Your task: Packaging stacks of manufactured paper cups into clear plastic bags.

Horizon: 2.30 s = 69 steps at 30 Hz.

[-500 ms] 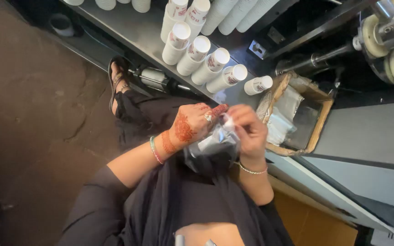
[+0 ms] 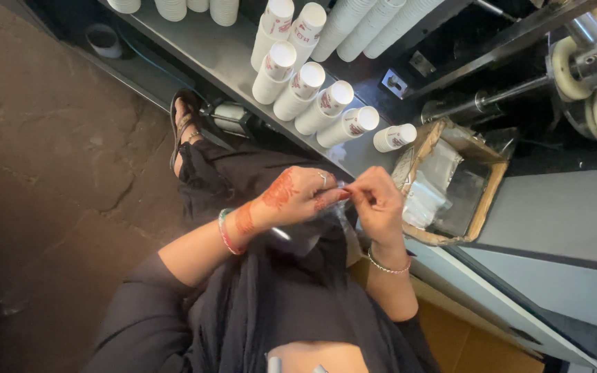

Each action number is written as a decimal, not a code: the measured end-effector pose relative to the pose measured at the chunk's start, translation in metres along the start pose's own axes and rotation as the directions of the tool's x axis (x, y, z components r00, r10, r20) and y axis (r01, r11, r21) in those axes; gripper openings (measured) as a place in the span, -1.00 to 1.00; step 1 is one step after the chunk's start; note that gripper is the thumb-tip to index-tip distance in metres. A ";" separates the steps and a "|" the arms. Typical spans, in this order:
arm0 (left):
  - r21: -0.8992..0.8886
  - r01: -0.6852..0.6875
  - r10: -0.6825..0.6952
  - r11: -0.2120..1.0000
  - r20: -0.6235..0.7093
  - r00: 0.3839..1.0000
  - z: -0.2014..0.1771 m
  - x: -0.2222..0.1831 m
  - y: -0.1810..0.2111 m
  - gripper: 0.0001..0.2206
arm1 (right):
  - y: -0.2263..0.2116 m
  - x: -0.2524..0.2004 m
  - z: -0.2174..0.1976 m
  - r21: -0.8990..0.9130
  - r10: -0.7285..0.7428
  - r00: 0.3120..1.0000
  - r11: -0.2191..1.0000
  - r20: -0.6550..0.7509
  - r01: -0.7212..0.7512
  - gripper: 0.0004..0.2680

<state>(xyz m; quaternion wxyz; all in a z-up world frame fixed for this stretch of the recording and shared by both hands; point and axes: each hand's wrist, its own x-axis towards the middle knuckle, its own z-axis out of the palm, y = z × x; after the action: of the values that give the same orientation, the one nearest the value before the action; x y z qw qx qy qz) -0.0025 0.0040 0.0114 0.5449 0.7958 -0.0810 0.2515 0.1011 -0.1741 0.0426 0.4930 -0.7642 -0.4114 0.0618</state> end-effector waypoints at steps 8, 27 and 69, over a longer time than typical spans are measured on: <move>-0.244 0.089 -0.078 0.966 0.054 0.996 0.004 0.002 -0.011 -0.76 | 0.014 0.005 -0.010 0.600 -0.040 0.981 0.796 0.192 -0.085 -0.90; -0.971 0.210 -0.578 0.110 0.110 0.809 0.034 0.071 -0.064 -0.91 | 0.075 0.121 -0.047 0.395 0.156 0.988 0.908 -0.004 -0.142 -0.96; -0.281 0.348 -0.307 0.894 0.181 0.934 0.009 0.009 -0.052 -0.80 | 0.028 -0.080 -0.152 -0.786 0.351 0.861 0.612 0.367 0.085 -0.80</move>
<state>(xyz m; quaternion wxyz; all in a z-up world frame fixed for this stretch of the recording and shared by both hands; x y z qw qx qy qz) 0.0286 0.0178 -0.0296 0.6905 0.7178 -0.0198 0.0872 0.1403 -0.3411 0.0716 -0.0147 -0.8884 -0.4465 0.1055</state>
